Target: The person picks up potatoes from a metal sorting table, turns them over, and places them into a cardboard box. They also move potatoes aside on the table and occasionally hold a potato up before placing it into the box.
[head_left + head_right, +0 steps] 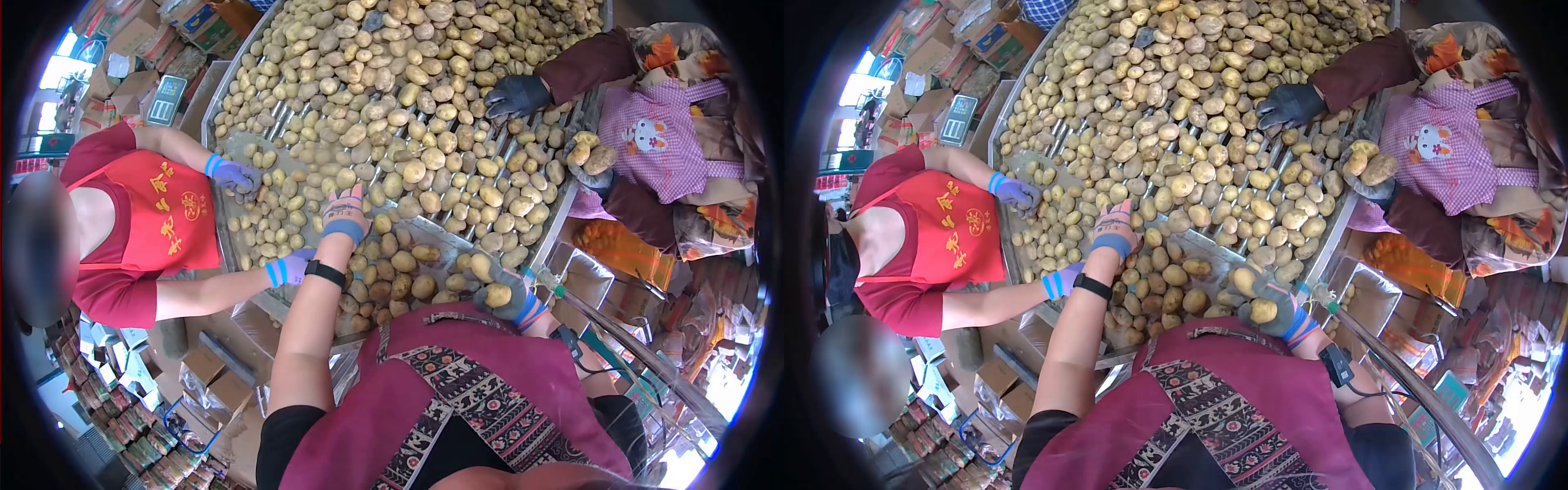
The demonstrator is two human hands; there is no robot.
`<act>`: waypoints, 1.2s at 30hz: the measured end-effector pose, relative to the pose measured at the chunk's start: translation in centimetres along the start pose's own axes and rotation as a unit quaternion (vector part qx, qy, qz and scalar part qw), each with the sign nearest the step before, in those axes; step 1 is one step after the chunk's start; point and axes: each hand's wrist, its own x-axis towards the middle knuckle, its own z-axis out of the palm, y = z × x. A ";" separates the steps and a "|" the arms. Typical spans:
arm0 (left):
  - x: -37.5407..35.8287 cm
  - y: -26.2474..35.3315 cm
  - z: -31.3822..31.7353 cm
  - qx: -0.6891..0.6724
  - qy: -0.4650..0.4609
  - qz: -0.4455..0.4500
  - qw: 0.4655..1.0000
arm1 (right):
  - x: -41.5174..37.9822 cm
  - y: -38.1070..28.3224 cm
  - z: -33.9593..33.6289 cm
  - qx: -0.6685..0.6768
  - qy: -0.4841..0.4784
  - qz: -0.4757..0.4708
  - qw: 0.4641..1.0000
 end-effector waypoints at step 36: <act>3.1 23.4 2.5 0.031 0.067 0.489 0.869 | -5.9 3.7 1.4 0.235 0.078 -0.139 0.959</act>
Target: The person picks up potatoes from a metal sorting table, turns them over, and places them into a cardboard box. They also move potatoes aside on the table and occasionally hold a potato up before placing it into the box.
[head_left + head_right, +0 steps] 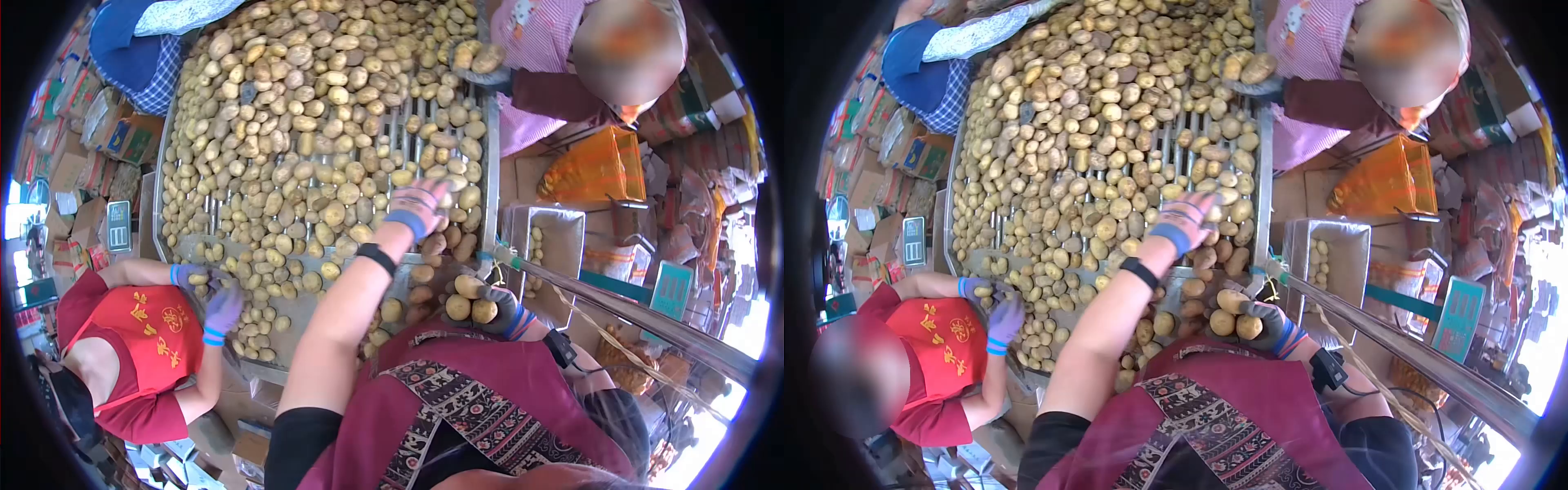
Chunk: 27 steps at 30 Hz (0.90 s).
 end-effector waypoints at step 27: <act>-21.0 5.0 4.5 0.000 -0.096 -0.296 0.950 | -5.6 -0.2 -1.1 0.047 0.016 -0.039 0.998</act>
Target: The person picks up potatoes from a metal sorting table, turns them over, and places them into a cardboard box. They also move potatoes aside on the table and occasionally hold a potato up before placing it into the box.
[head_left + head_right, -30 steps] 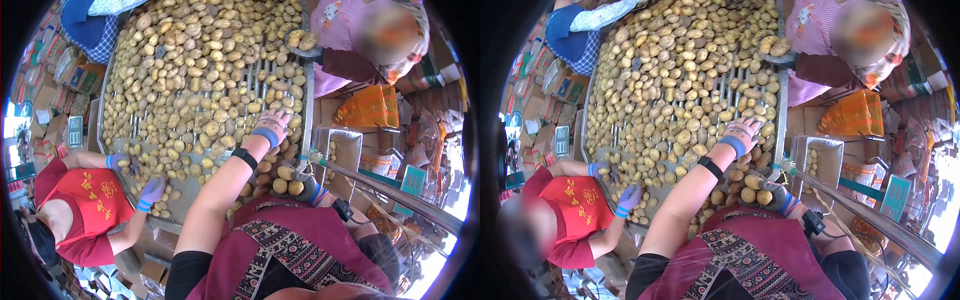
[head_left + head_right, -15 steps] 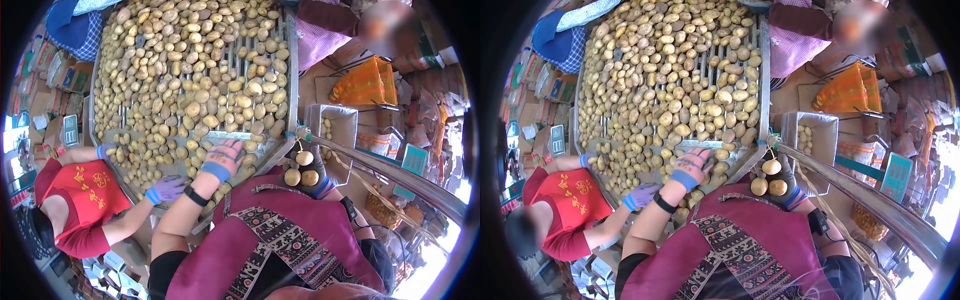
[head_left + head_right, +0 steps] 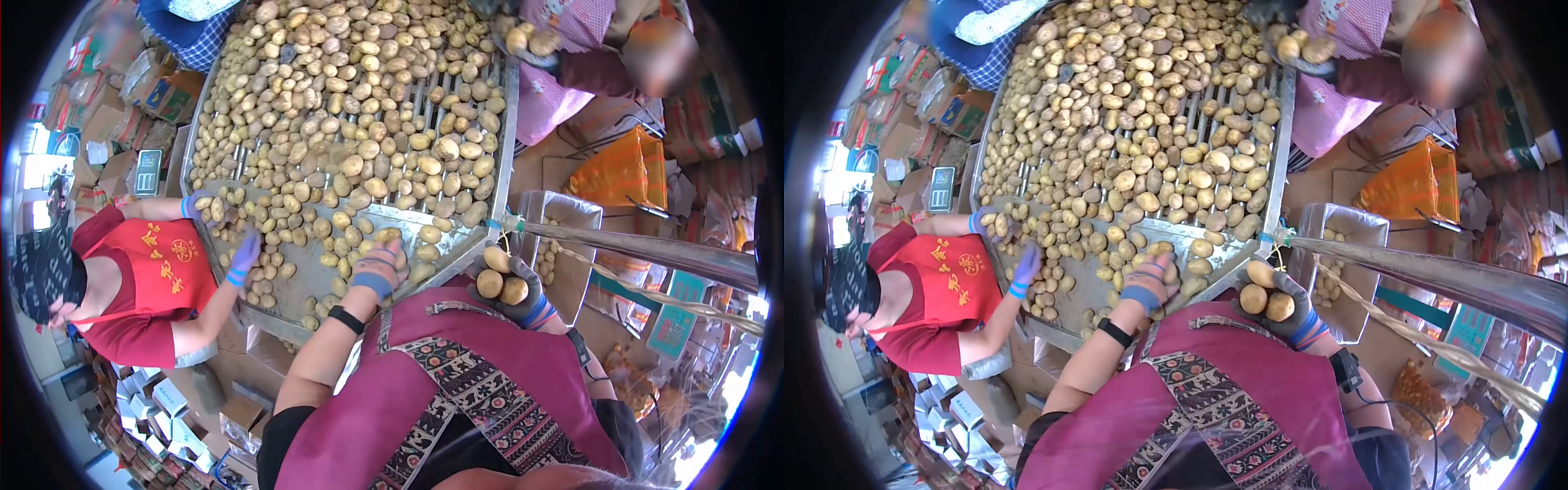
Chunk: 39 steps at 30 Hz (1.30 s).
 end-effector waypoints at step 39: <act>-2.4 15.8 -8.2 -0.550 -0.121 0.333 0.756 | -9.8 -1.0 -2.3 0.138 -0.183 -0.109 0.967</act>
